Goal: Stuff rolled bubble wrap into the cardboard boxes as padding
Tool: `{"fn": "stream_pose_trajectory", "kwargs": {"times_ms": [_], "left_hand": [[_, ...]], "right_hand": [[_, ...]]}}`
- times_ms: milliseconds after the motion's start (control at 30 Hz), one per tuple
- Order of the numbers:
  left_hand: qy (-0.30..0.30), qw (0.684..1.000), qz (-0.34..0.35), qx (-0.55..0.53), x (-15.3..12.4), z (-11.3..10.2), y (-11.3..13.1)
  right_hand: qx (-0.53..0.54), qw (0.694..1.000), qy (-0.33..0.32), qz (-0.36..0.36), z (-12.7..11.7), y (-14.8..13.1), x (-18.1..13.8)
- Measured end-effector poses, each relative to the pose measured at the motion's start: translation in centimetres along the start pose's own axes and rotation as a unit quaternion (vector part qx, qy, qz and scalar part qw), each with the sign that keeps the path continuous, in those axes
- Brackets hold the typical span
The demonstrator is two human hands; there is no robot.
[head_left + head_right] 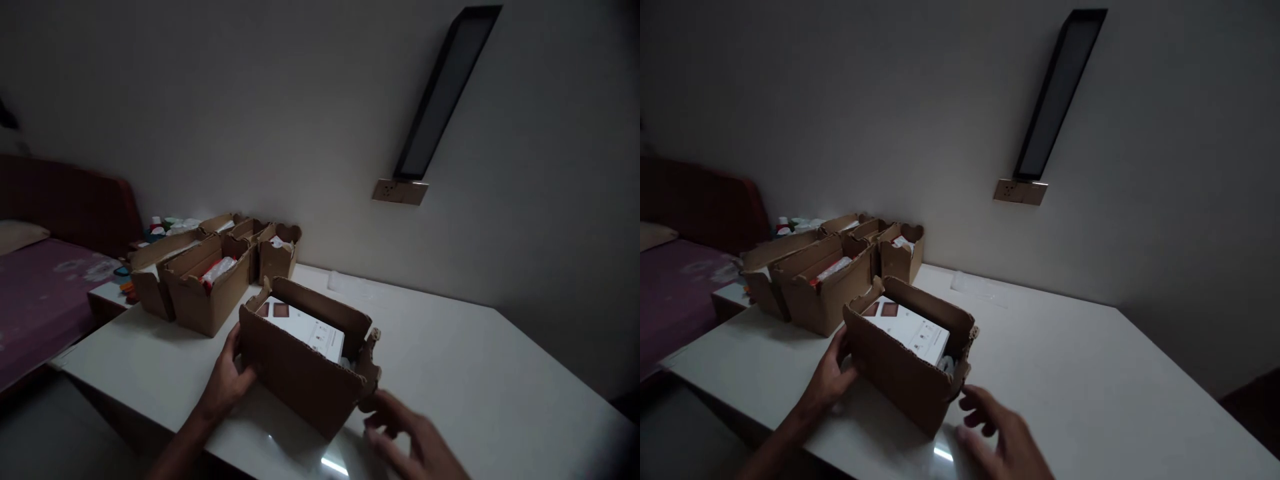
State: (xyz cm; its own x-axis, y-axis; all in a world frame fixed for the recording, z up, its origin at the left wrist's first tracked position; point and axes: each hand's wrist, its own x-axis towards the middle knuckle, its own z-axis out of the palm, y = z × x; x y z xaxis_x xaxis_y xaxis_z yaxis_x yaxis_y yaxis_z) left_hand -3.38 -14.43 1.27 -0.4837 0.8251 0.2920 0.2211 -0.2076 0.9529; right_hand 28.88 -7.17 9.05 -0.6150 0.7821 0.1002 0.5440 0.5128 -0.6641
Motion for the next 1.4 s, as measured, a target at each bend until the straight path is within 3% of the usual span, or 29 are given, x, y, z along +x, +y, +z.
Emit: {"fn": "stream_pose_trajectory", "kwargs": {"times_ms": [100, 200, 367, 467, 633, 767, 900, 1000, 1133, 1200, 1300, 1400], "left_hand": [[0.072, 0.997, -0.025, 0.025, -2.2, 0.3, -0.3], [0.117, 0.992, -0.031, 0.036, -4.4, 0.4, -1.1], [0.092, 0.995, -0.005, 0.043, -5.8, 0.1, -3.5], [0.070, 0.993, -0.024, 0.095, -5.3, -0.1, -4.4], [0.049, 0.988, -0.034, 0.142, -4.0, -0.1, -4.4], [0.048, 0.988, -0.045, 0.143, -3.3, 0.1, -3.7], [0.001, 0.981, -0.055, 0.189, -3.6, -0.3, -2.6], [-0.087, 0.973, -0.027, 0.211, -4.0, -0.5, -1.1], [-0.165, 0.958, 0.057, 0.229, -2.1, 1.2, 2.0], [-0.193, 0.949, 0.081, 0.235, 0.0, 3.1, 3.4], [-0.232, 0.945, 0.043, 0.225, 3.2, 6.5, 3.8], [-0.227, 0.949, 0.010, 0.219, 5.5, 9.0, 2.0]], "right_hand": [[0.036, 0.999, -0.007, 0.013, 3.5, 1.4, 0.3], [0.075, 0.997, -0.009, -0.008, 4.8, 1.6, 4.9], [0.153, 0.984, 0.043, -0.079, 5.9, 1.8, 16.1], [0.154, 0.980, 0.074, -0.105, 7.7, 1.5, 20.7], [0.124, 0.983, 0.086, -0.102, 10.6, 0.4, 23.7], [0.085, 0.989, 0.055, -0.106, 11.6, -0.3, 24.6], [0.035, 0.994, -0.014, -0.106, 10.3, -0.8, 25.0], [-0.001, 0.992, -0.031, -0.119, 6.7, -2.0, 24.9], [-0.054, 0.989, 0.014, -0.139, 0.8, -7.1, 25.7], [-0.140, 0.975, 0.027, -0.169, -0.7, -10.7, 26.9], [-0.260, 0.944, -0.009, -0.205, -0.3, -15.1, 29.7], [-0.316, 0.922, -0.069, -0.211, 2.0, -16.9, 33.0]]}}
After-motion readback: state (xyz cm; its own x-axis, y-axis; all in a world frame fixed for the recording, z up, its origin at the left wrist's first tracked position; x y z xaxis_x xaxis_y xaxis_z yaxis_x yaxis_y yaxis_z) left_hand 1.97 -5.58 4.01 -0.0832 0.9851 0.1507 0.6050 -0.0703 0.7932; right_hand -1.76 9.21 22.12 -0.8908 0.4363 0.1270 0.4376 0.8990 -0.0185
